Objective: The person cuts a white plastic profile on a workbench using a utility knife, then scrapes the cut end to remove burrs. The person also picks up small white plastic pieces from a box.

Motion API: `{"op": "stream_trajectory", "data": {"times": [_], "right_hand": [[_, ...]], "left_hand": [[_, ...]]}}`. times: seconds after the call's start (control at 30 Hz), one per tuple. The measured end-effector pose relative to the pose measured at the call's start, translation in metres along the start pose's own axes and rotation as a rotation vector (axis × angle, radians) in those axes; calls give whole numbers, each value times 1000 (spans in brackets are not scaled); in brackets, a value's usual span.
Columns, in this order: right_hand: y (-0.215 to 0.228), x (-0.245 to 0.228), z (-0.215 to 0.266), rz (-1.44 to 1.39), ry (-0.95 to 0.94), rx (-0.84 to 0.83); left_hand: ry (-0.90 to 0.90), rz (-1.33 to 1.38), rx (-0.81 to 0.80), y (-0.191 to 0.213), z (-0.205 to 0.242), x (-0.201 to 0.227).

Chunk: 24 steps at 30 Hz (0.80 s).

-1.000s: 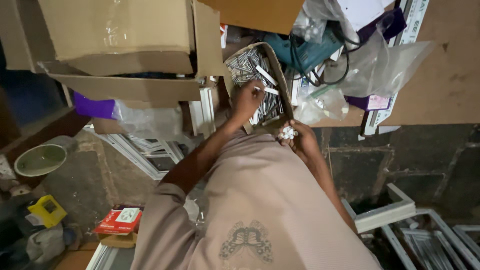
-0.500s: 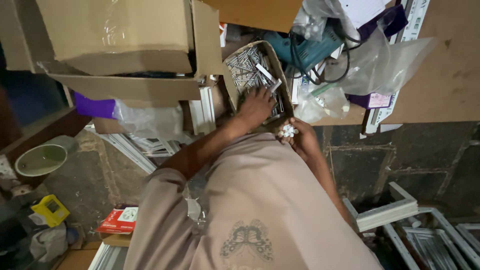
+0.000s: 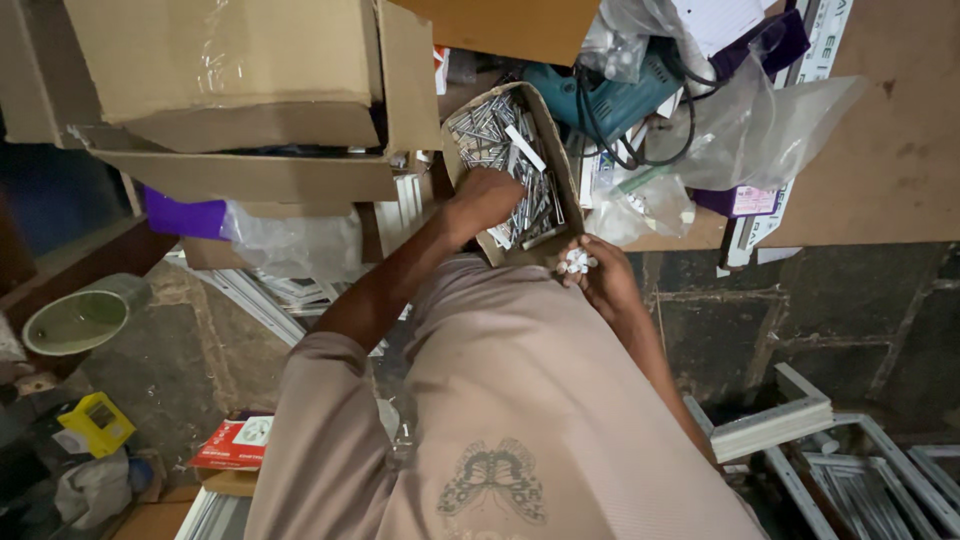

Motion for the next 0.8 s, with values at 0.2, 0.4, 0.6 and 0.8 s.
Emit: {"op": "stream_trajectory", "data": {"times": [0.2, 0.4, 0.6, 0.8], "right_hand": [[-5, -4, 0, 2, -14, -2], [-5, -4, 1, 34, -3, 0], [-1, -2, -4, 9, -10, -45], [4, 0, -6, 23, 10, -23]], "left_hand": [[18, -153, -125, -17, 2, -2], [-23, -174, -93, -16, 5, 1], [-72, -211, -53, -13, 4, 3], [-107, -229, -86, -31, -8, 2]]}}
Point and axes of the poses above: each hand's wrist, its own z-axis away from the middle knuckle, its own y-axis out of the back of the hand, x = y × z, the point moved 2 cm from there along -z, towards the middle knuckle, and after that the axes turned 7 degrees about -z, right-handed, at the moved point
